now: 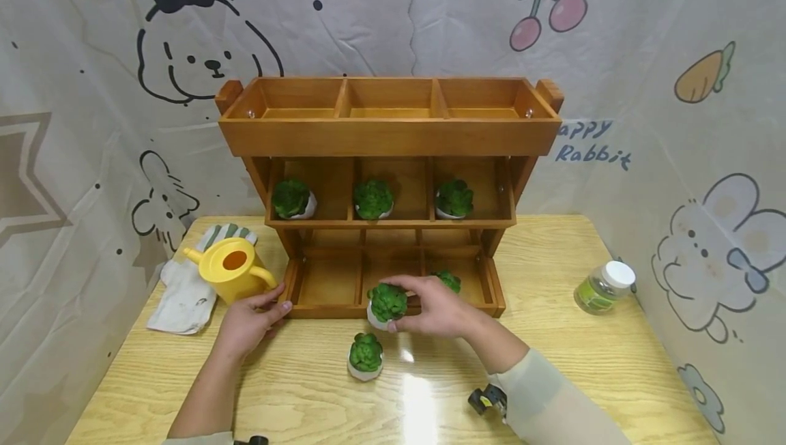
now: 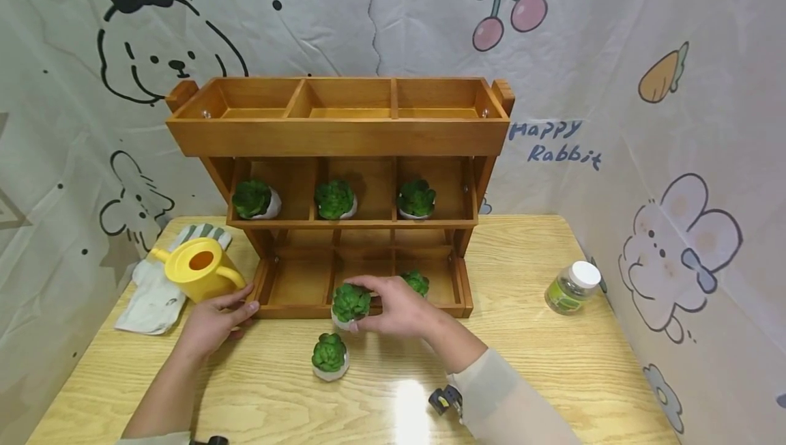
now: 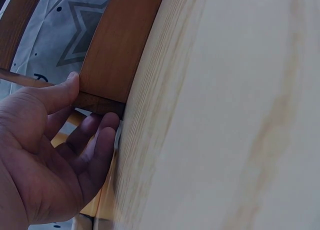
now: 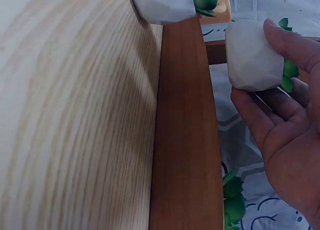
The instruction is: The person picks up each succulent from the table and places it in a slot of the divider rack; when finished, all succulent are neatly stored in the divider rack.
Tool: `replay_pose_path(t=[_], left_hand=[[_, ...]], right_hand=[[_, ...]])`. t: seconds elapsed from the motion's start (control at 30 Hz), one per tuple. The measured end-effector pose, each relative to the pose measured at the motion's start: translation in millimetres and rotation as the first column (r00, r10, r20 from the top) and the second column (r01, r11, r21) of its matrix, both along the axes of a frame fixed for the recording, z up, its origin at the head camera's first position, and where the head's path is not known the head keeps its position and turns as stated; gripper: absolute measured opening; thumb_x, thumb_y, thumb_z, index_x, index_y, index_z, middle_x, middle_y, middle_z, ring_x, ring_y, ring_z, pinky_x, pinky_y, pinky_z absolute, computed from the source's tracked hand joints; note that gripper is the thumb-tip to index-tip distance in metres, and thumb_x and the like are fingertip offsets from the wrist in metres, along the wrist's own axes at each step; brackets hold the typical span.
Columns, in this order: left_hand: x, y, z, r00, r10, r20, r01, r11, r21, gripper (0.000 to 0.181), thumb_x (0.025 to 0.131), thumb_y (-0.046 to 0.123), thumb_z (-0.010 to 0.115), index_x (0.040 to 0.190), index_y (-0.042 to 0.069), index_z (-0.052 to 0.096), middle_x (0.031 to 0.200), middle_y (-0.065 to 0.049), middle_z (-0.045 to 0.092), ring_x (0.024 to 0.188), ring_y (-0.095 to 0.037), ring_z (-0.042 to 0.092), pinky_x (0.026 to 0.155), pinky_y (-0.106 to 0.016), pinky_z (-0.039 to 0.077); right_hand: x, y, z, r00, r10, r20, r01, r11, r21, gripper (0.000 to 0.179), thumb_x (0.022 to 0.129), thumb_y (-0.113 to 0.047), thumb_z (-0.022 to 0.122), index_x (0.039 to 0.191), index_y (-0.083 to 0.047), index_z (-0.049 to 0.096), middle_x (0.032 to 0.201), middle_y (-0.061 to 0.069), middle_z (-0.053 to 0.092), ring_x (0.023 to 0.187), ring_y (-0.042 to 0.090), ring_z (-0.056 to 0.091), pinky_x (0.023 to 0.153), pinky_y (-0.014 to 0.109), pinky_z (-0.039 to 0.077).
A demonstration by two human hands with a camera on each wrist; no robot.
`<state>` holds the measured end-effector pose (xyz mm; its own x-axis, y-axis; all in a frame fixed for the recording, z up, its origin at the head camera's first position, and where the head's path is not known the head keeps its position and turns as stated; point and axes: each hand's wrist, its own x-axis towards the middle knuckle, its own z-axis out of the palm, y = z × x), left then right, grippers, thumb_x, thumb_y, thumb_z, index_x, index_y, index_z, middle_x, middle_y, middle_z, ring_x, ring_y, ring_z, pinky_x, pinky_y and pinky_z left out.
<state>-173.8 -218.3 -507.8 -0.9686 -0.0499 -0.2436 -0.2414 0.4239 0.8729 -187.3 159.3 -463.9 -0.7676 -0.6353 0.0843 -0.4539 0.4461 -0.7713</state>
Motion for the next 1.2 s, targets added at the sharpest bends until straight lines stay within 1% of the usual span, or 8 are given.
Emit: replay_pose_path(t=[0.13,0.23,0.37,0.6,0.77,0.9,1.0,1.2], left_hand=[[-0.2,-0.5,-0.8,1.000,-0.003,-0.004,0.003,1.000,-0.009,0.062,0.094,0.040,0.079,0.148,0.016,0.059,0.135,-0.020,0.066,0.094,-0.020,0.071,0.072,-0.032,0.061],[-0.4,-0.5,-1.2,1.000,-0.002,-0.002,0.002,1.000,-0.004,0.062,0.094,0.040,0.079,0.148,0.016,0.059,0.134,-0.020,0.067,0.094,-0.020,0.071,0.072,-0.033,0.061],[-0.8,-0.1,-1.5,1.000,0.000,0.004,0.000,1.000,0.007,0.062,0.093,0.040,0.079,0.148,0.016,0.059,0.135,-0.019,0.066,0.095,-0.020,0.071,0.073,-0.033,0.061],[-0.1,-0.1,-0.9,1.000,-0.001,0.006,0.001,1.000,0.009,0.062,0.093,0.039,0.079,0.148,0.016,0.059,0.138,-0.020,0.064,0.095,-0.020,0.071,0.073,-0.033,0.062],[-0.2,0.0,-0.2,1.000,0.001,0.006,-0.001,1.000,0.009,0.062,0.093,0.039,0.079,0.148,0.016,0.059,0.140,-0.021,0.063,0.096,-0.020,0.071,0.074,-0.033,0.062],[-0.4,0.2,-0.6,1.000,0.000,0.000,0.000,1.000,0.009,0.063,0.093,0.039,0.080,0.148,0.015,0.059,0.135,-0.021,0.066,0.094,-0.020,0.072,0.072,-0.033,0.062],[-0.4,0.4,-0.8,1.000,-0.001,-0.004,0.001,1.000,0.008,0.063,0.093,0.039,0.080,0.148,0.015,0.059,0.130,-0.020,0.068,0.093,-0.020,0.072,0.072,-0.033,0.061],[-0.2,0.6,-0.7,1.000,0.004,0.000,-0.004,1.000,0.013,0.063,0.093,0.038,0.080,0.148,0.016,0.059,0.129,-0.020,0.069,0.093,-0.021,0.072,0.073,-0.034,0.062]], right_hand=[[-5.8,-2.8,-2.8,0.997,-0.016,0.077,0.020,0.999,-0.046,0.075,0.086,-0.021,0.089,0.150,-0.009,0.053,0.131,0.004,0.067,0.118,0.019,0.067,0.099,0.032,0.054],[-9.3,-3.7,-4.3,0.994,-0.029,0.104,0.034,0.998,-0.048,0.077,0.086,-0.021,0.088,0.152,-0.009,0.051,0.132,0.006,0.067,0.116,0.022,0.069,0.095,0.028,0.055],[-14.2,-4.7,-5.2,0.996,-0.041,0.075,0.041,0.999,-0.008,0.077,0.087,-0.023,0.087,0.153,-0.011,0.050,0.132,0.005,0.068,0.115,0.021,0.069,0.093,0.025,0.055],[-22.7,-7.2,-6.2,0.998,-0.064,0.007,0.064,0.996,0.060,0.075,0.089,-0.031,0.085,0.154,-0.015,0.050,0.129,0.002,0.069,0.115,0.019,0.067,0.096,0.035,0.056],[-28.1,-11.0,-7.0,0.996,-0.093,-0.013,0.093,0.991,0.095,0.075,0.087,-0.033,0.085,0.153,-0.019,0.051,0.123,-0.001,0.071,0.107,0.013,0.068,0.092,0.034,0.056],[-31.3,-14.3,-6.5,0.995,-0.096,-0.032,0.099,0.990,0.104,0.074,0.087,-0.032,0.085,0.153,-0.019,0.052,0.119,-0.002,0.072,0.099,0.008,0.068,0.087,0.032,0.056],[-33.5,-16.4,-6.3,0.995,-0.093,-0.043,0.097,0.990,0.107,0.074,0.088,-0.031,0.084,0.153,-0.017,0.051,0.119,-0.001,0.072,0.096,0.008,0.067,0.086,0.033,0.056],[-38.1,-21.2,-7.1,0.993,-0.106,-0.050,0.113,0.982,0.153,0.074,0.088,-0.035,0.083,0.153,-0.020,0.051,0.123,0.000,0.071,0.103,0.010,0.066,0.089,0.034,0.055]])
